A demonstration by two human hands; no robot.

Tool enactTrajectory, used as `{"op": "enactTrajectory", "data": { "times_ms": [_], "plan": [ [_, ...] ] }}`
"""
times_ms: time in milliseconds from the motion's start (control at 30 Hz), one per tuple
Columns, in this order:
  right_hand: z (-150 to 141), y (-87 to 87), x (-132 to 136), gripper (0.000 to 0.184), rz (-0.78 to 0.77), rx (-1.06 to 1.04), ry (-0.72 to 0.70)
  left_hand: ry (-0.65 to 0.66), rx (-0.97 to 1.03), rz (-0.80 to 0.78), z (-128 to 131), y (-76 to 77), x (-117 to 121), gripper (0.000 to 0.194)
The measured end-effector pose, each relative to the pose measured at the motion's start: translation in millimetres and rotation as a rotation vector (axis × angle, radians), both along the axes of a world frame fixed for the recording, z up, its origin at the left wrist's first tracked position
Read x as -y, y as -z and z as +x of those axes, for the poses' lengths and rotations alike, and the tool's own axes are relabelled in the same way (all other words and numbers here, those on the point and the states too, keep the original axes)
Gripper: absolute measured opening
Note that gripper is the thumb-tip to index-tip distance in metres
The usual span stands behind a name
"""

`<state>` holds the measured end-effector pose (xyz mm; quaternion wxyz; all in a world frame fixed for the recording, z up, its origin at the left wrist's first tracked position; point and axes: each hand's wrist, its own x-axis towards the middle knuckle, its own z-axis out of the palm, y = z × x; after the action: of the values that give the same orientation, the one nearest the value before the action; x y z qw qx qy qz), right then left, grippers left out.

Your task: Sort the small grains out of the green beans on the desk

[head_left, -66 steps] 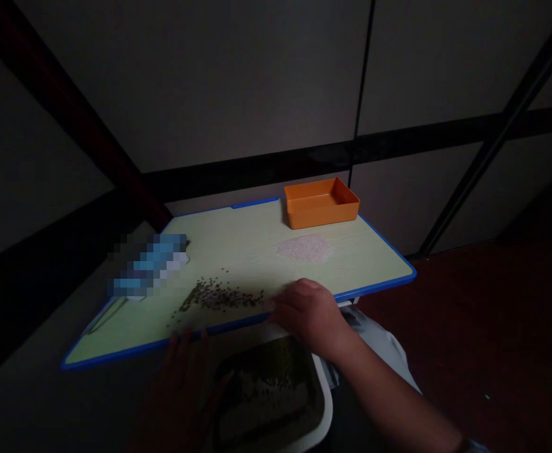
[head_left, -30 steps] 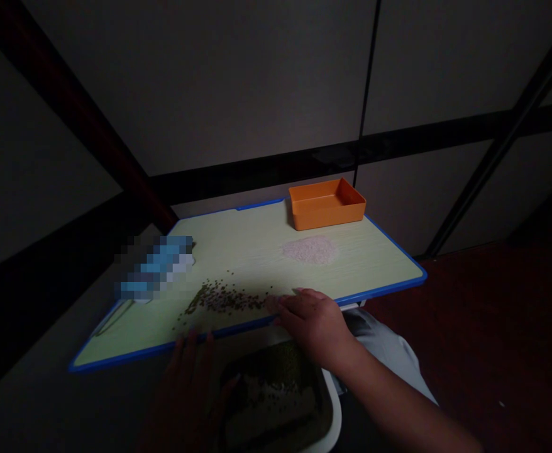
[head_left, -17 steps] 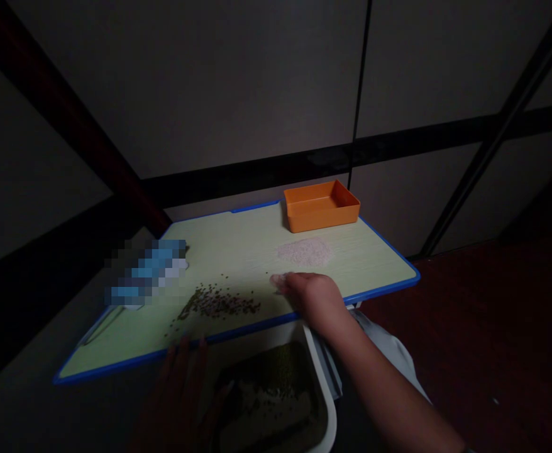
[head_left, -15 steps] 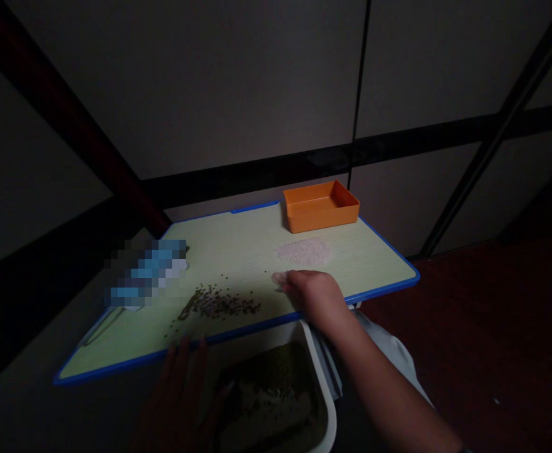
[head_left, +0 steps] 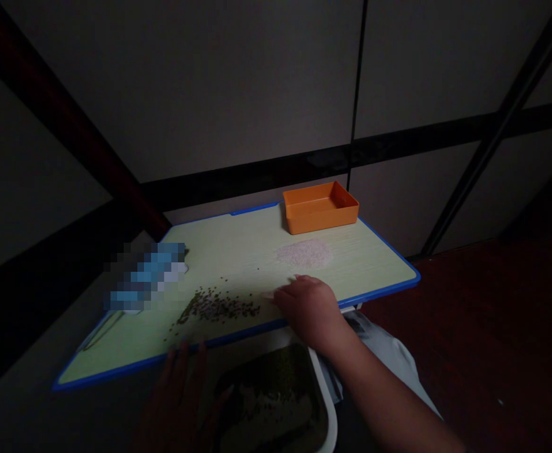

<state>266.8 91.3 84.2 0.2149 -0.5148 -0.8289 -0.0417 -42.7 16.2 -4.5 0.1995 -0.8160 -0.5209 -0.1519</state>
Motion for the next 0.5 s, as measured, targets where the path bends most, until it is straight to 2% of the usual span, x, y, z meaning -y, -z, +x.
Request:
{"op": "enactTrajectory", "data": {
  "times_ms": [167,333,500],
  "plan": [
    [-1.4,-5.5,-6.0,0.021,-0.056,0.042,0.04,0.047,-0.016,0.088,6.1,-3.8,0.1,0.079],
    [12.8,-13.7,-13.5,0.026,-0.112,0.048,0.155,0.03,-0.05,0.095,10.8,-5.6,0.4,0.077],
    [21.2,-13.5,-18.8,0.024,-0.125,0.021,0.283,0.011,-0.078,0.116,8.1,-3.9,0.7,0.077]
  ]
}}
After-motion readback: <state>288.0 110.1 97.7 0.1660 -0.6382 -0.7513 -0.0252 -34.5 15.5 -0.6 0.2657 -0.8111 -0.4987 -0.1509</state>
